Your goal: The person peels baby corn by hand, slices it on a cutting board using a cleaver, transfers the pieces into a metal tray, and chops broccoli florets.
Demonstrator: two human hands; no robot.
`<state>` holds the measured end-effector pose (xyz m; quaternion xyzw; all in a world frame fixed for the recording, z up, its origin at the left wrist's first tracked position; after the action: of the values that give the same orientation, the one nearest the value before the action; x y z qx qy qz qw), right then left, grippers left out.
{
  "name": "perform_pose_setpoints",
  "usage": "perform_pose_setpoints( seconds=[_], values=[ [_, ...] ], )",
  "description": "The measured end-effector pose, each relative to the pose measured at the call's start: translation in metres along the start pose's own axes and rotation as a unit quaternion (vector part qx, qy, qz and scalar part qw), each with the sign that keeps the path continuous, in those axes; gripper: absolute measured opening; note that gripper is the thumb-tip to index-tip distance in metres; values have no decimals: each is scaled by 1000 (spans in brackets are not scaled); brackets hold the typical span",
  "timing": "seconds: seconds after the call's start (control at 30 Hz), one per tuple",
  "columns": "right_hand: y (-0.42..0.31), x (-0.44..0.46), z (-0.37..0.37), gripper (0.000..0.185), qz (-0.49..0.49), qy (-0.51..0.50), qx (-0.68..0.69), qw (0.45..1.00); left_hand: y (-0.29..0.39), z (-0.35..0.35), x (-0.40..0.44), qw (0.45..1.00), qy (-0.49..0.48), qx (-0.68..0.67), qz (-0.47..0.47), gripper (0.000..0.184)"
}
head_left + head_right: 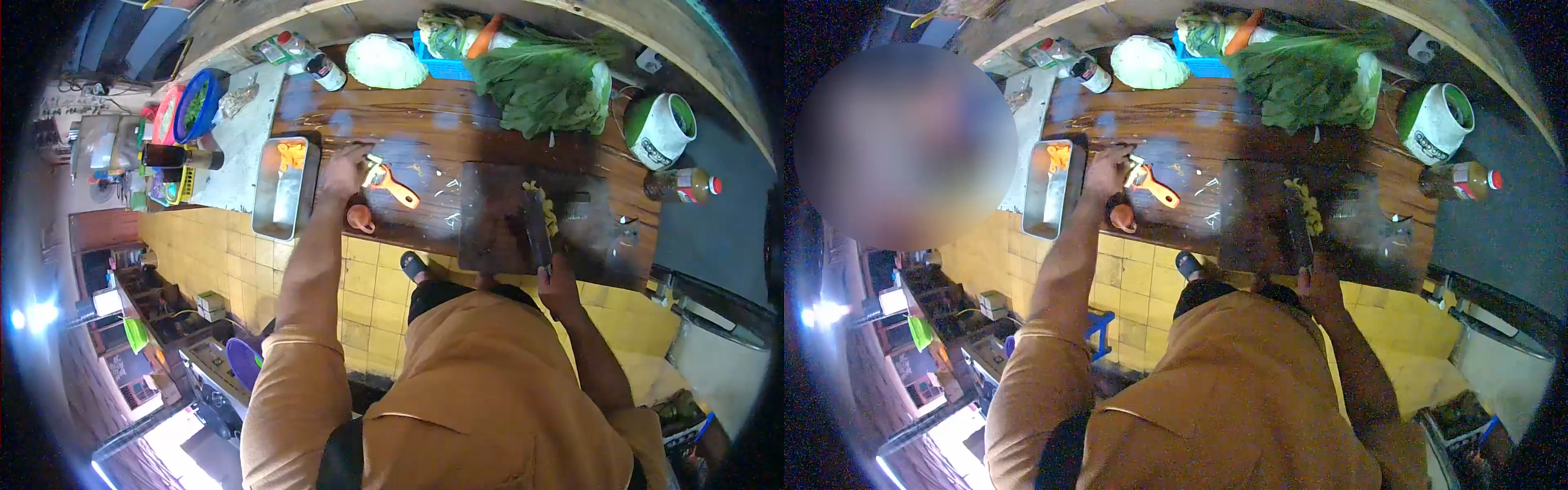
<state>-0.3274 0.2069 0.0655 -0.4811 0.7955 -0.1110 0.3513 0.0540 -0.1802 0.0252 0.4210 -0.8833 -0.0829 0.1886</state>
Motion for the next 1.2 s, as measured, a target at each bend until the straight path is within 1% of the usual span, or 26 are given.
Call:
perform_pose_setpoints(
  seconds=[0.03,0.07,0.1,0.13,0.17,0.2,0.23,0.27,0.3,0.33,0.37,0.4,0.43,0.47,0.5,0.53,0.6,0.67,0.73,0.8,0.93,1.0,1.03,1.1,1.13,1.2],
  values=[
    [11,4,8,32,4,3,-1,1000,9,-4,11,998,-63,28,-1,28],
    [22,9,18,40,-84,73,-6,994,19,-8,21,990,-126,56,-2,28],
    [16,8,14,48,-171,140,-12,975,31,-15,30,972,-209,108,-23,30],
    [12,5,11,48,-165,143,-14,976,31,-10,32,972,-210,104,-18,30],
    [8,3,10,49,-111,105,34,988,30,-6,34,963,-232,128,-45,30],
    [0,2,8,49,-79,89,57,991,30,-1,36,953,-254,151,-71,31],
    [-7,1,7,50,-45,74,79,993,47,-17,42,920,-332,177,-113,23],
    [-4,0,9,47,-22,51,76,996,50,-12,42,922,-334,167,-101,23],
    [-3,-2,9,45,0,26,74,997,48,-10,42,977,-170,85,-93,16],
    [-9,-6,3,45,12,31,71,997,63,-16,44,996,0,-2,-87,10],
    [-17,-10,-5,42,20,18,97,995,85,-13,41,988,17,-79,-133,7],
    [-24,-14,-8,38,27,5,125,992,124,-21,39,971,34,-154,-181,4],
    [-24,-15,-4,38,32,6,124,992,138,-1,27,985,47,-151,-68,5],
    [-23,-15,3,37,-2,41,119,992,185,5,10,967,-5,-233,-104,4],
    [-24,-15,7,36,-38,76,114,990,196,44,-15,972,-32,-233,-19,9],
    [-31,-14,4,36,-36,76,114,990,227,48,-22,978,-60,-196,32,16],
    [-45,-10,-6,39,10,-12,111,994,256,85,-50,963,-46,-258,61,19],
    [-48,-8,-5,40,3,-12,115,993,275,98,-61,965,-52,-254,46,17],
    [-46,-9,-1,40,-5,-11,120,993,281,99,-65,966,-58,-248,32,15],
    [-44,-9,6,29,-27,40,109,993,283,96,-66,970,-126,-209,6,15],
    [-41,-9,8,29,-28,44,93,994,293,91,-62,968,-113,-223,-35,14],
    [-37,-5,12,30,-61,40,112,991,291,93,-65,963,-124,-230,-61,13],
    [-36,-3,14,30,-62,39,113,991,289,95,-67,964,-124,-229,-62,13],
    [-35,2,18,28,-60,24,90,994,288,95,-67,969,-93,-228,-18,22],
    [-34,3,19,28,-60,24,90,994,288,94,-66,969,-93,-227,-18,22],
    [-31,2,22,30,-47,13,65,997,289,90,-68,968,-54,-246,25,21]
  ],
)
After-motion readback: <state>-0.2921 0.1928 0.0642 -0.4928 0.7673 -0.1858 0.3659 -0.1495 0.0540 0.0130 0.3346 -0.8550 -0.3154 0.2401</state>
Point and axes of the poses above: each hand's wrist, its own x-axis towards the middle knuckle, its own z-axis out of the palm, y = z × x, the point moved 1 cm from there along x, towards the middle knuckle
